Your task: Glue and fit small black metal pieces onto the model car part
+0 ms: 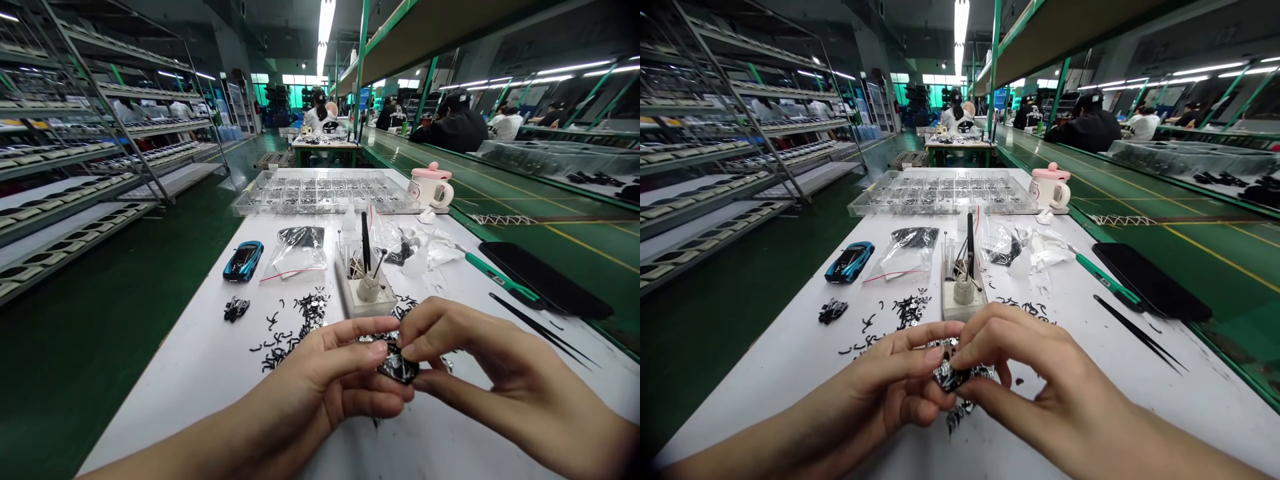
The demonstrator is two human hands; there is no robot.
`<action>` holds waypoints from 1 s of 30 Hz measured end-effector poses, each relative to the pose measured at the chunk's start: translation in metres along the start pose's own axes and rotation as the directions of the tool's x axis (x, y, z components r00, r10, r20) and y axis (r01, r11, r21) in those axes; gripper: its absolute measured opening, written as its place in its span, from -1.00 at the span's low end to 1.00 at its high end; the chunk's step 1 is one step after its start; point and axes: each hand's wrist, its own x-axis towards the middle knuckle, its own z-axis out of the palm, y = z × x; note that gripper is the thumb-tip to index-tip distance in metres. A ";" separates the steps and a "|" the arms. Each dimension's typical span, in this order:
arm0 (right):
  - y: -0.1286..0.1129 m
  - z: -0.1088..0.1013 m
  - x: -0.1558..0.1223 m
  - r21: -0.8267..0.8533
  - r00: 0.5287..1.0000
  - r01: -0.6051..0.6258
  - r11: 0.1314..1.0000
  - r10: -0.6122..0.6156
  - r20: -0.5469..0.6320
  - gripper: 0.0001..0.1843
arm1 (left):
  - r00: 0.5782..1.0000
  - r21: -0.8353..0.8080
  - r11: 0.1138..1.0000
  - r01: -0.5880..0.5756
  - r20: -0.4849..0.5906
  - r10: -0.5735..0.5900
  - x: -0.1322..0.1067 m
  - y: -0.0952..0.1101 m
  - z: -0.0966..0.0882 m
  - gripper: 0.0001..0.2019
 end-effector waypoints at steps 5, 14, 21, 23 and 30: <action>0.002 0.002 -0.001 0.000 0.996 0.049 0.999 -0.048 -0.069 -0.89 | 0.999 0.262 0.964 -0.043 0.029 0.037 -0.003 0.001 -0.005 -0.56; 0.003 0.012 -0.002 0.019 0.983 0.029 0.999 -0.025 -0.184 -0.87 | 0.868 0.633 0.620 -0.464 0.183 0.462 -0.008 -0.011 -0.004 -0.53; 0.004 0.017 0.001 0.042 0.974 0.007 0.999 0.003 -0.227 -0.90 | 0.920 0.523 0.772 -0.361 0.067 0.385 -0.007 -0.014 -0.004 -0.56; 0.006 0.017 0.003 0.023 0.972 0.001 1.000 0.004 -0.236 -0.92 | 0.932 0.487 0.808 -0.330 0.036 0.359 -0.005 -0.014 -0.005 -0.56; 0.012 0.020 0.002 -0.368 0.919 0.255 0.894 -0.342 -0.194 -0.88 | 0.929 0.437 0.850 -0.294 -0.079 0.362 -0.005 -0.010 0.002 -0.72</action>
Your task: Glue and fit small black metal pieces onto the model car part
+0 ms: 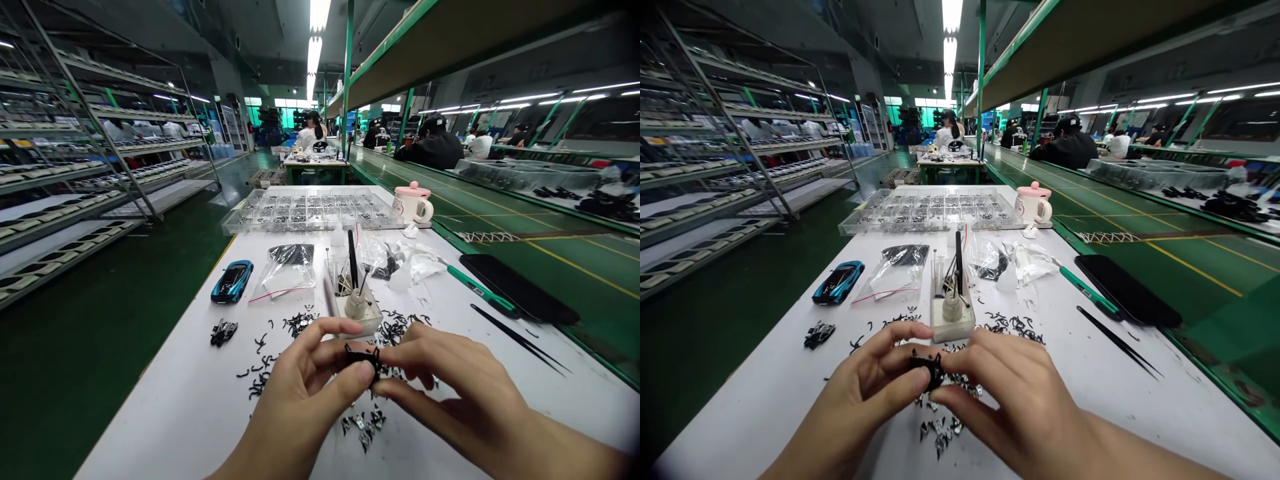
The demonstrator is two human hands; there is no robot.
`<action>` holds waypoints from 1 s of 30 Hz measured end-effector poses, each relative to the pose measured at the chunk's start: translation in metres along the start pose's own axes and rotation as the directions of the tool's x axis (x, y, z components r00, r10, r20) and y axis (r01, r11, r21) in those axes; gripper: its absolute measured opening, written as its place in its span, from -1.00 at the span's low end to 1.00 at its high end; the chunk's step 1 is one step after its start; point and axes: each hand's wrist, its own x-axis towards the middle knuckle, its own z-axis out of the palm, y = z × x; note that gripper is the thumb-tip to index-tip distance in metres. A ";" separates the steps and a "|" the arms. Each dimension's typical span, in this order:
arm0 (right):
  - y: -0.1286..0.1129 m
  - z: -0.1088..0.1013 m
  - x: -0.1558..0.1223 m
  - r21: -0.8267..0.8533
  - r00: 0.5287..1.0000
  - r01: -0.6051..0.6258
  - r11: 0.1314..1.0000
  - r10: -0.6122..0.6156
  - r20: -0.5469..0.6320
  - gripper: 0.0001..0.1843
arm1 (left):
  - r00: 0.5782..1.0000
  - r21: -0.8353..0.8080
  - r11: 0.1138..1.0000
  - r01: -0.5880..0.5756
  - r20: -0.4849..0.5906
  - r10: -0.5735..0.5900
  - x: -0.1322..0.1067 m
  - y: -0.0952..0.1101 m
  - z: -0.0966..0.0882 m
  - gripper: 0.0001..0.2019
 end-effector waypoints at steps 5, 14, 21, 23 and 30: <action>0.017 -0.015 0.007 0.063 0.980 -0.199 0.978 0.199 0.001 -0.83 | 0.998 0.050 0.997 0.062 -0.018 -0.062 0.002 0.004 -0.002 -0.73; 0.133 -0.033 0.015 0.000 0.798 -0.588 0.809 0.580 -0.166 -0.57 | 0.985 0.061 0.984 0.167 0.036 -0.170 0.008 -0.003 -0.005 -0.60; 0.128 -0.023 0.014 -0.023 0.789 -0.614 0.789 0.613 -0.049 -0.74 | 0.985 0.050 0.986 0.161 0.047 -0.164 0.008 -0.002 -0.007 -0.54; 0.113 -0.028 0.017 0.080 0.794 -0.601 0.795 0.606 -0.056 -0.69 | 0.986 0.049 0.986 0.160 0.044 -0.163 0.008 -0.002 -0.008 -0.53; 0.027 -0.011 0.013 0.571 0.787 -0.613 0.546 0.493 0.372 -0.77 | 0.986 0.056 0.985 0.164 0.031 -0.166 0.007 0.003 -0.006 -0.61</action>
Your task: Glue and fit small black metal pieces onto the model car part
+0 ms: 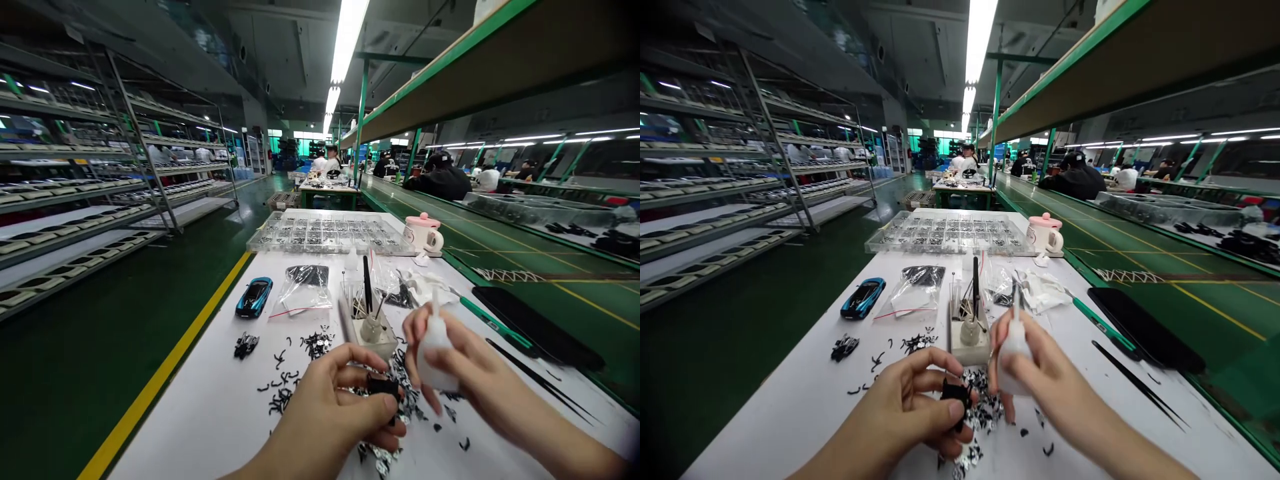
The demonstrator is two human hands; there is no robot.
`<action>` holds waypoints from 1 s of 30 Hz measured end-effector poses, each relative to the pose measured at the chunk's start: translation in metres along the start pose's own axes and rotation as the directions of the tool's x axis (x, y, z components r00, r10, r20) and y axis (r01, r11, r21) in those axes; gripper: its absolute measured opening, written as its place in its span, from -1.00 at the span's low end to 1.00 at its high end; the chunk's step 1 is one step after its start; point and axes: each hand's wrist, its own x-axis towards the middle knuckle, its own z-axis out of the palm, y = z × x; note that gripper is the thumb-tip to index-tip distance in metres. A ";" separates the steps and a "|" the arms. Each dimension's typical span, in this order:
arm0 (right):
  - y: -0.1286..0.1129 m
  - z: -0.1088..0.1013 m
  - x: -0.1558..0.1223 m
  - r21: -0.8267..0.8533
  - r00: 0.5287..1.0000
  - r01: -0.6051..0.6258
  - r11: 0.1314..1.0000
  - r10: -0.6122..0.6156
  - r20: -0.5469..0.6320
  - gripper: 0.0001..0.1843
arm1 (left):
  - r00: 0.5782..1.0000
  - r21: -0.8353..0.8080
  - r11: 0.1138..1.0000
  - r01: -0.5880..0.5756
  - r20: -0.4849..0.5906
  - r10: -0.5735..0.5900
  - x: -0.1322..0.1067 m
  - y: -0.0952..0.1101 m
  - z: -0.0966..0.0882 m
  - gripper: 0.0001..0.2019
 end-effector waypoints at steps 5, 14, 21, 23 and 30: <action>0.003 0.032 -0.010 0.122 0.988 -0.125 0.985 0.113 0.103 -0.57 | 0.998 0.051 0.996 -0.068 0.002 0.068 -0.004 0.002 0.004 -0.65; 0.008 0.030 -0.007 0.128 0.990 -0.134 0.983 0.128 0.057 -0.57 | 0.987 0.154 0.975 -0.160 0.015 0.159 -0.003 -0.008 0.003 -0.69; 0.009 0.031 -0.007 -0.008 0.984 -0.180 0.984 0.180 -0.016 -0.58 | 0.984 0.207 0.963 -0.172 -0.005 0.177 -0.002 -0.003 0.003 -0.75; 0.011 0.029 -0.008 -0.115 0.987 -0.160 0.980 0.156 -0.043 -0.61 | 0.982 0.223 0.958 -0.178 -0.013 0.186 -0.003 -0.001 0.003 -0.76; 0.008 0.031 -0.008 -0.099 0.986 -0.160 0.982 0.154 -0.068 -0.64 | 0.978 0.268 0.945 -0.188 -0.034 0.205 0.001 0.000 0.002 -0.76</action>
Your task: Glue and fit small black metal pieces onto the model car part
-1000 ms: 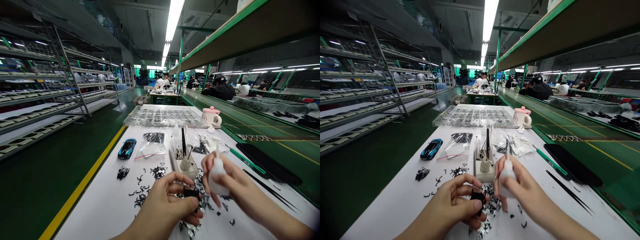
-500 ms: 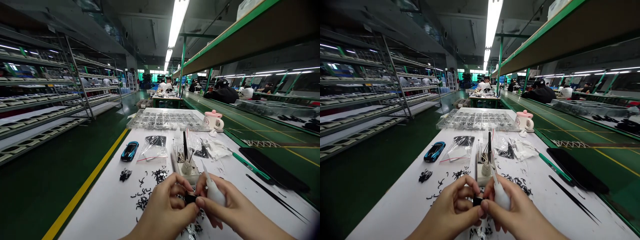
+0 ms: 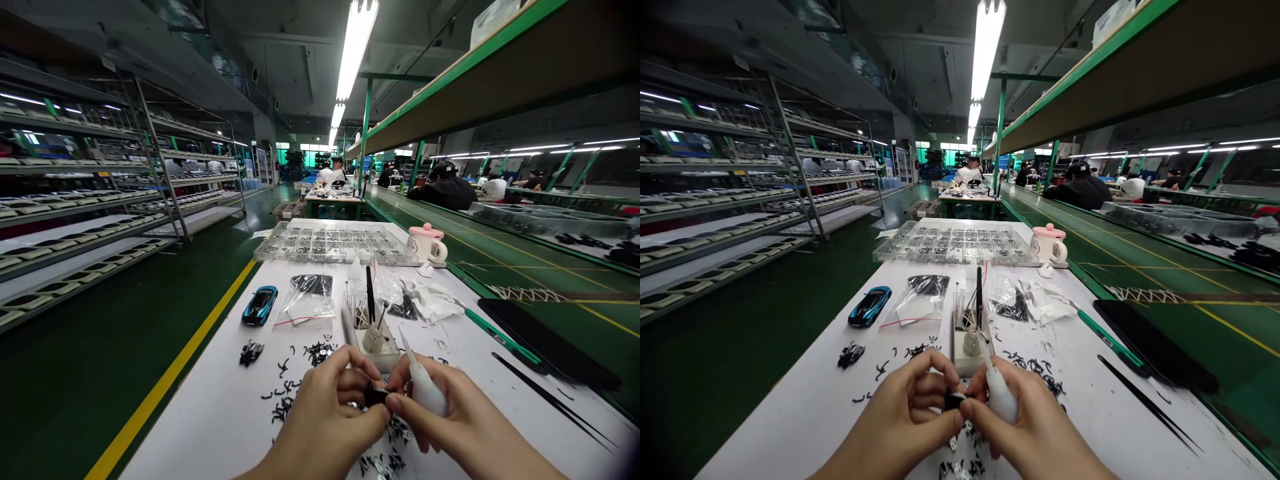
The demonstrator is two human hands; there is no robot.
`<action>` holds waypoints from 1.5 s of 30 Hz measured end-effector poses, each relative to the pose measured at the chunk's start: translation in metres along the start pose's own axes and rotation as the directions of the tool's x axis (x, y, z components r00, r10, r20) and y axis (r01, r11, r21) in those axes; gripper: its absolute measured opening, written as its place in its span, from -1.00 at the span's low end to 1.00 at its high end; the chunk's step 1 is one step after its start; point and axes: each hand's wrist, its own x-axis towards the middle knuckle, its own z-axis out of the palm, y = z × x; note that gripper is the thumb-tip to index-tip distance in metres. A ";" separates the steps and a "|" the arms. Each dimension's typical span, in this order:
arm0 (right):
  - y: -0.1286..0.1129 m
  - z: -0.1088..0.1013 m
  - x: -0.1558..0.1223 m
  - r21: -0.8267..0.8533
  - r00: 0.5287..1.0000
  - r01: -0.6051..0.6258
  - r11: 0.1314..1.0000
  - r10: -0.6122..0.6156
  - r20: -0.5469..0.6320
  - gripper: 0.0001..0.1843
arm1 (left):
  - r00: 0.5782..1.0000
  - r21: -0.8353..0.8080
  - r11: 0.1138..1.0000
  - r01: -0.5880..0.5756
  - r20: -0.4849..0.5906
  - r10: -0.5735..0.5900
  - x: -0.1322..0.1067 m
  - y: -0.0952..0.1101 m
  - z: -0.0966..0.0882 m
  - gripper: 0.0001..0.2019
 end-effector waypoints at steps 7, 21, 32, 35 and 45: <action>-0.001 0.002 0.002 0.046 1.000 -0.008 0.999 0.009 -0.011 -0.67 | 1.000 0.005 1.000 0.009 0.000 -0.009 0.001 -0.002 -0.002 -0.72; -0.004 0.001 0.003 0.053 0.998 -0.028 0.998 0.031 -0.053 -0.62 | 1.000 0.011 1.000 -0.009 0.008 0.009 0.002 -0.002 -0.003 -0.71; 0.000 0.000 0.009 0.167 0.997 -0.075 0.983 0.072 0.024 -0.52 | 0.999 0.020 0.999 -0.041 0.027 0.040 0.002 -0.003 -0.002 -0.73; 0.003 0.000 0.008 0.196 0.998 -0.063 0.979 0.058 0.031 -0.52 | 0.999 0.030 0.999 -0.043 0.020 0.042 0.000 0.000 -0.001 -0.74; 0.004 -0.002 0.004 0.226 0.996 -0.075 0.971 0.060 0.074 -0.51 | 0.999 0.030 0.999 -0.027 0.046 0.026 -0.001 0.002 -0.001 -0.72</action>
